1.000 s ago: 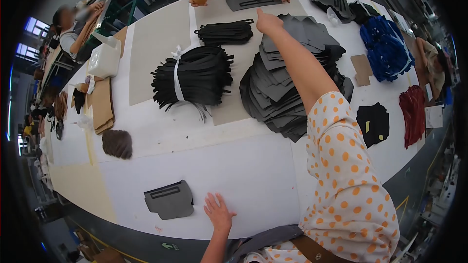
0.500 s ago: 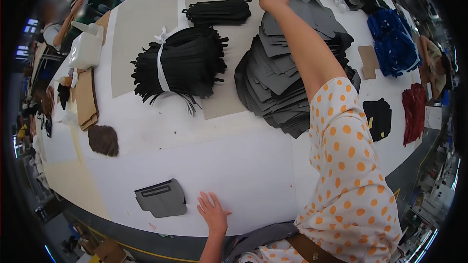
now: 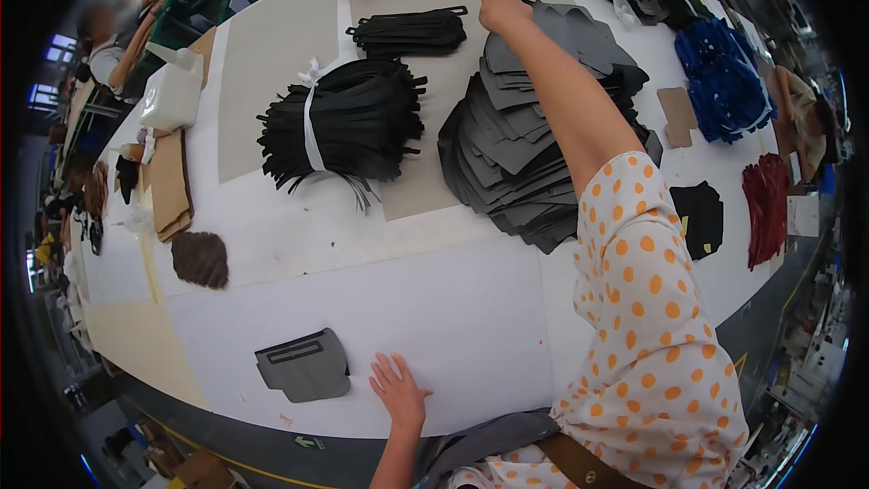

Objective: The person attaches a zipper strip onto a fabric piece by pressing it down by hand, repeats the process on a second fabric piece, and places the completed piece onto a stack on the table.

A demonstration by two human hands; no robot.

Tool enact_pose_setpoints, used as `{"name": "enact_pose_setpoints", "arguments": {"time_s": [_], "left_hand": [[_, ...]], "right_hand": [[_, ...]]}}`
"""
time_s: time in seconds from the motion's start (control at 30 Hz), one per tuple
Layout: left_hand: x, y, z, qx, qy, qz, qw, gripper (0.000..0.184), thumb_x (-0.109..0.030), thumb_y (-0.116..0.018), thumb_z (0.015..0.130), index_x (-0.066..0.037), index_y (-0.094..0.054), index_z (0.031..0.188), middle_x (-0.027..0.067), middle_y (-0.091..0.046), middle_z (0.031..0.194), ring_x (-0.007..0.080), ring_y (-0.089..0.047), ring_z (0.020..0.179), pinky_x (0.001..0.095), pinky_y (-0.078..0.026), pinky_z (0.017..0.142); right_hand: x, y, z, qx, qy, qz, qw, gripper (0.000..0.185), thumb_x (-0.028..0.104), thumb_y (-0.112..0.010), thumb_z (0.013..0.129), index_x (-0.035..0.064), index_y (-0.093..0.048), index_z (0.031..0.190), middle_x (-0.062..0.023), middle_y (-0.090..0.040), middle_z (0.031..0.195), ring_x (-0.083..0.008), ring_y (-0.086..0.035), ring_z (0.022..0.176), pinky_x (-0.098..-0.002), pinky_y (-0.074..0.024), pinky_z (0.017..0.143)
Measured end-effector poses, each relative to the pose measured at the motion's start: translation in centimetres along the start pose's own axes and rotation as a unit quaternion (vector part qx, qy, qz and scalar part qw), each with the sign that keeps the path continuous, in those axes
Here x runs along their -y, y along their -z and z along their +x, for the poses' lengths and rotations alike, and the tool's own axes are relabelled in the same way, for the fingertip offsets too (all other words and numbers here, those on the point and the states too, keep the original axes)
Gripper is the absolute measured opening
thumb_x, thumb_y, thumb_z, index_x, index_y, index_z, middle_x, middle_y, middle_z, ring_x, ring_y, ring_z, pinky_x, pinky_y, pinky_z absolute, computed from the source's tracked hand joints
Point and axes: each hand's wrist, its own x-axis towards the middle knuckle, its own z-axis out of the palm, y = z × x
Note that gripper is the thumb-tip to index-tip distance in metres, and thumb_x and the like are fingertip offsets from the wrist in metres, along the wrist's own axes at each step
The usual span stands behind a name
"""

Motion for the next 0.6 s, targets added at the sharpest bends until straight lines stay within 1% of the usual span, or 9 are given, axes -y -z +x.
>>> {"name": "enact_pose_setpoints", "arguments": {"time_s": [0.07,0.1,0.17,0.27,0.3,0.4,0.47,0.57,0.6], "left_hand": [[1.2,-2.8,-0.5,-0.002,-0.012,0.0,1.0,0.125,-0.039,-0.095,0.054,0.002,-0.029,0.152,0.034,-0.02,0.159,0.0513,-0.027,0.145,0.0635,-0.028,0.114],[1.5,-4.0,-0.6,-0.004,-0.019,-0.016,1.0,0.125,-0.039,-0.095,0.055,0.002,-0.029,0.152,0.0339,-0.019,0.159,0.0514,-0.026,0.145,0.0637,-0.028,0.114],[2.4,-5.7,-0.4,-0.015,-0.026,-0.047,0.998,0.125,-0.04,-0.095,0.055,0.002,-0.029,0.152,0.0338,-0.019,0.159,0.0514,-0.025,0.146,0.0641,-0.027,0.114],[0.8,-1.8,0.2,0.014,-0.005,-0.049,0.999,0.126,-0.039,-0.095,0.056,0.002,-0.027,0.153,0.0336,-0.017,0.16,0.0518,-0.023,0.146,0.0653,-0.025,0.114],[0.9,-1.6,0.2,0.014,-0.005,-0.051,0.999,0.126,-0.039,-0.095,0.056,0.002,-0.027,0.153,0.0336,-0.017,0.16,0.0519,-0.023,0.146,0.0656,-0.025,0.114],[0.7,-1.2,0.4,0.009,-0.008,-0.05,0.999,0.126,-0.038,-0.095,0.059,0.002,-0.023,0.155,0.0338,-0.019,0.159,0.0503,-0.024,0.146,0.0631,-0.025,0.115],[0.3,0.1,-0.1,0.008,-0.01,-0.029,1.0,0.127,-0.036,-0.094,0.063,0.001,-0.017,0.158,0.0343,-0.023,0.159,0.0468,-0.028,0.146,0.0568,-0.027,0.116],[0.9,-1.2,0.1,-0.027,-0.027,-0.055,0.998,0.125,-0.039,-0.095,0.058,0.002,-0.025,0.154,0.033,-0.016,0.16,0.0498,-0.019,0.148,0.0664,-0.023,0.115],[0.9,-1.4,0.4,-0.037,-0.032,-0.059,0.997,0.126,-0.038,-0.095,0.058,0.002,-0.025,0.154,0.0327,-0.015,0.16,0.0483,-0.02,0.148,0.0658,-0.023,0.115]], "right_hand": [[-0.7,-0.3,0.1,0.006,-0.008,-0.015,1.0,0.057,0.023,-0.04,0.099,0.0335,-0.036,0.155,-0.0119,-0.061,0.139,-0.0331,-0.061,0.124,-0.0504,-0.0484,0.101],[-0.4,0.4,-0.6,-0.006,-0.009,-0.009,1.0,0.058,0.023,-0.04,0.099,0.0329,-0.034,0.156,-0.0122,-0.061,0.14,-0.0332,-0.061,0.125,-0.0504,-0.0474,0.102],[-0.2,1.0,-2.5,-0.026,0.037,0.013,0.999,0.054,0.027,-0.042,0.1,0.0276,-0.036,0.154,-0.016,-0.067,0.126,-0.0394,-0.064,0.115,-0.0531,-0.0505,0.094],[1.0,0.6,-7.2,-0.138,0.138,0.091,0.976,0.053,0.037,-0.048,0.101,0.0212,-0.038,0.15,-0.0225,-0.072,0.101,-0.0465,-0.068,0.094,-0.0574,-0.0519,0.08],[2.0,1.5,-11.5,-0.1,0.163,0.11,0.975,0.053,0.037,-0.052,0.1,0.014,-0.04,0.147,-0.0211,-0.073,0.097,-0.0437,-0.069,0.092,-0.0559,-0.053,0.077],[3.4,-1.1,-24.6,0.022,0.24,0.117,0.963,0.057,0.036,-0.057,0.098,0.0164,-0.04,0.149,-0.0209,-0.071,0.087,-0.0427,-0.069,0.083,-0.0529,-0.0529,0.073],[3.3,-3.9,-33.4,0.197,0.301,0.112,0.926,0.054,0.034,-0.059,0.098,0.0165,-0.044,0.146,-0.0196,-0.071,0.093,-0.0412,-0.068,0.089,-0.0532,-0.0519,0.077],[2.0,-9.4,-45.4,0.348,0.351,0.114,0.862,0.05,0.036,-0.06,0.097,0.018,-0.048,0.143,-0.018,-0.071,0.104,-0.0394,-0.068,0.097,-0.0531,-0.0521,0.08],[1.5,-10.7,-48.9,0.366,0.356,0.131,0.85,0.047,0.037,-0.06,0.097,0.0179,-0.052,0.14,-0.0167,-0.071,0.105,-0.0384,-0.067,0.101,-0.0526,-0.0525,0.083]]}}
